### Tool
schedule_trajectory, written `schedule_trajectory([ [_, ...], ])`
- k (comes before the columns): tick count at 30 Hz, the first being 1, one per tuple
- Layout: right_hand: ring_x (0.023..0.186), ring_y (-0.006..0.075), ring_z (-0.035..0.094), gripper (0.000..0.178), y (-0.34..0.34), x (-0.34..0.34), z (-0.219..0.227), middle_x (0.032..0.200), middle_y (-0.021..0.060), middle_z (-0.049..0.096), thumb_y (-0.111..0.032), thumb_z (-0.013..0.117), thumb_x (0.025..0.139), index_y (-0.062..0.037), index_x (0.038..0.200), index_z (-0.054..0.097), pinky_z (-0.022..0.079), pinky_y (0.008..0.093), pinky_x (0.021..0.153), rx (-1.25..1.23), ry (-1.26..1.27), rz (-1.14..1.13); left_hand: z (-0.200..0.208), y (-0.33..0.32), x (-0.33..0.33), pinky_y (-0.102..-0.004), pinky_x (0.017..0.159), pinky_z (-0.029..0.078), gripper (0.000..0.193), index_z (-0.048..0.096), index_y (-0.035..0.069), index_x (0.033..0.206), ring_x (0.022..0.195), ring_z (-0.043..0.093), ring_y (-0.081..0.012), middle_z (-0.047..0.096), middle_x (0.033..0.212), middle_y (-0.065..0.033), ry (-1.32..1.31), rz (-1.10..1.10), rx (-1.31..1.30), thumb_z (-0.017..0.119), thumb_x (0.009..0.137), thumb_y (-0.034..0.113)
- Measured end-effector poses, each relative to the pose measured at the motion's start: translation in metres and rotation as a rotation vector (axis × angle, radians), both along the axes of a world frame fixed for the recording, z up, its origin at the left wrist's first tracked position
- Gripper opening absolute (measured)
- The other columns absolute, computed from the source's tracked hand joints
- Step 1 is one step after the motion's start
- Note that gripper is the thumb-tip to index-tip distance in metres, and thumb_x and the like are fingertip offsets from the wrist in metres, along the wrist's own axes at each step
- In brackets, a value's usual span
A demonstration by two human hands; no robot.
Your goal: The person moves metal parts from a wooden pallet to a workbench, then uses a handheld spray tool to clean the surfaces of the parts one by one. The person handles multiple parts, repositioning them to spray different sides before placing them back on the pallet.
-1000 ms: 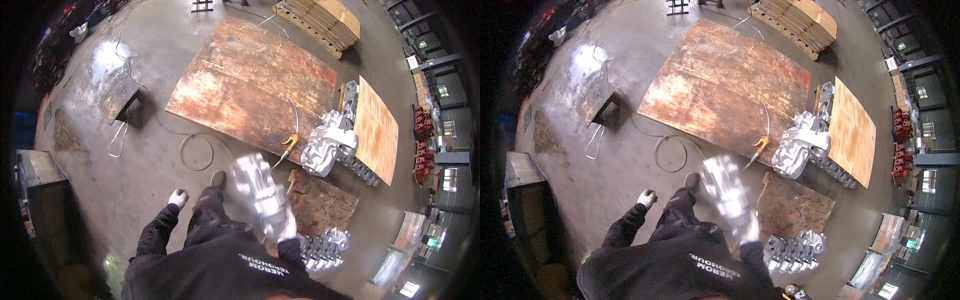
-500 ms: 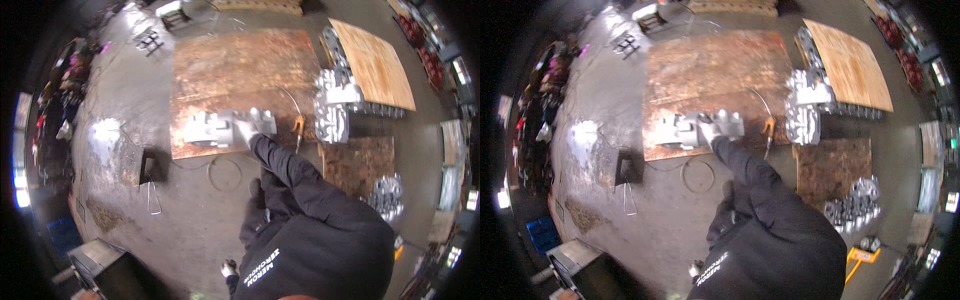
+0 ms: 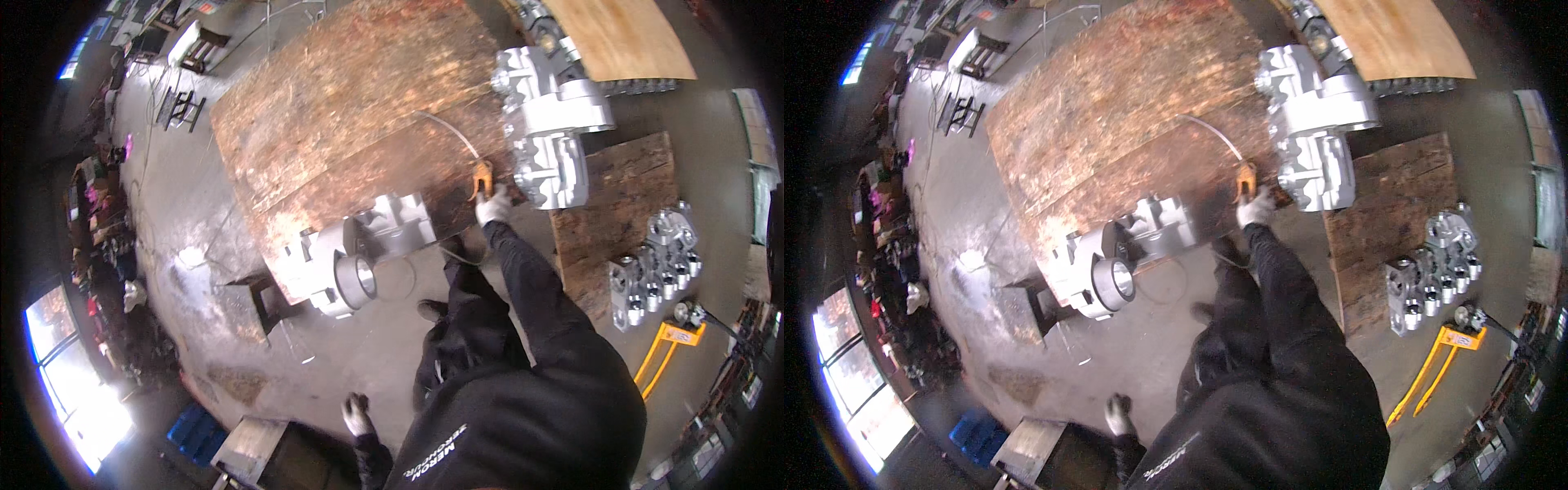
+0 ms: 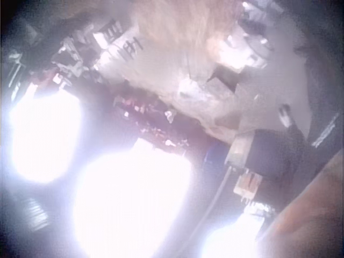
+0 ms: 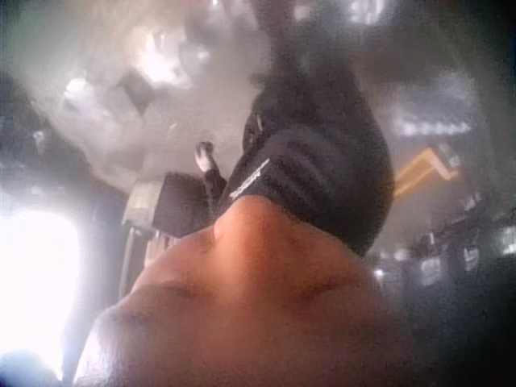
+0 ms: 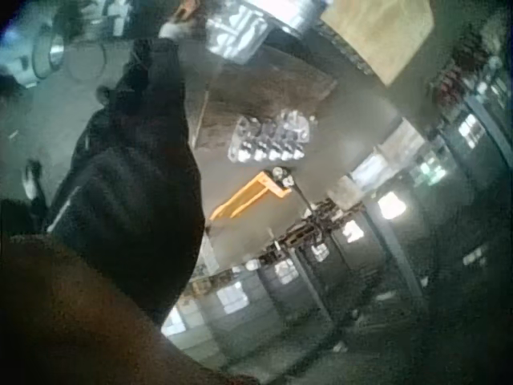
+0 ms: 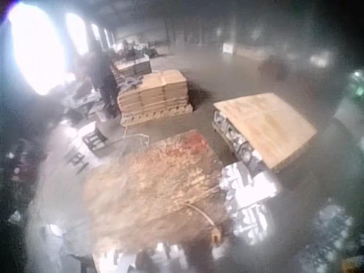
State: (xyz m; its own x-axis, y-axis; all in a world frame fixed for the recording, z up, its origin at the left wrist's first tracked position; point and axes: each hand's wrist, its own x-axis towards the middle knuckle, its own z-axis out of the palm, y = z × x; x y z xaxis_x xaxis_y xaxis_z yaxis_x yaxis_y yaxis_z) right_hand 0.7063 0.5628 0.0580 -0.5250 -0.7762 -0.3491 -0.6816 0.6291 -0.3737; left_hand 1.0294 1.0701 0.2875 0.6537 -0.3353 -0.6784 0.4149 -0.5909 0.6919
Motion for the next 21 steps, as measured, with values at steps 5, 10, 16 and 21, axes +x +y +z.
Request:
schedule_trajectory([
  [5, 0.098, 0.0382, 0.064, 0.074, -0.042, -0.018, -0.034, 0.112, 0.0207, 0.063, -0.047, 0.080, 0.072, -0.0065, 0.125, 0.049, 0.052, 0.0458, 0.083, 0.125, 0.099, -0.030, 0.021, -0.169, 0.056, -0.0346, 0.092, 0.051, 0.035, 0.055, -0.002, 0.120, 0.098, 0.063, -0.0203, 0.065, 0.107, -0.0136, -0.178, -0.221, 0.054, 0.055, 0.100, 0.027],
  [10, 0.097, 0.0395, 0.065, 0.049, -0.031, -0.023, -0.048, 0.100, 0.0226, 0.068, -0.038, 0.076, 0.076, -0.0015, 0.105, 0.061, 0.052, 0.0475, 0.082, 0.065, -0.068, 0.109, -0.021, -0.214, 0.100, -0.0325, 0.090, 0.049, 0.033, 0.053, -0.001, 0.123, 0.103, 0.061, -0.0196, 0.063, 0.111, -0.0106, -0.107, -0.357, -0.006, 0.057, 0.099, 0.020],
  [16, 0.088, 0.0350, 0.068, 0.050, 0.040, -0.006, -0.037, 0.094, 0.0214, 0.068, -0.045, 0.070, 0.082, 0.0000, 0.102, 0.063, 0.051, 0.0431, 0.075, -0.185, -0.543, -0.164, -0.140, -0.212, 0.256, -0.0359, 0.092, 0.047, 0.050, 0.055, -0.003, 0.122, 0.103, 0.059, -0.0241, 0.063, 0.114, -0.0151, -0.460, -0.543, 0.145, 0.062, 0.093, 0.038],
  [21, 0.090, 0.0208, 0.064, 0.034, 0.100, 0.003, 0.103, 0.102, 0.0100, 0.066, -0.016, 0.059, 0.097, -0.0006, 0.126, 0.051, 0.050, 0.0337, 0.079, -0.971, -0.858, -0.250, -0.186, -0.288, 0.274, -0.0362, 0.092, 0.046, 0.054, 0.052, -0.003, 0.126, 0.106, 0.057, -0.0254, 0.062, 0.119, -0.0146, -0.447, -0.524, 0.116, 0.057, 0.096, 0.042],
])
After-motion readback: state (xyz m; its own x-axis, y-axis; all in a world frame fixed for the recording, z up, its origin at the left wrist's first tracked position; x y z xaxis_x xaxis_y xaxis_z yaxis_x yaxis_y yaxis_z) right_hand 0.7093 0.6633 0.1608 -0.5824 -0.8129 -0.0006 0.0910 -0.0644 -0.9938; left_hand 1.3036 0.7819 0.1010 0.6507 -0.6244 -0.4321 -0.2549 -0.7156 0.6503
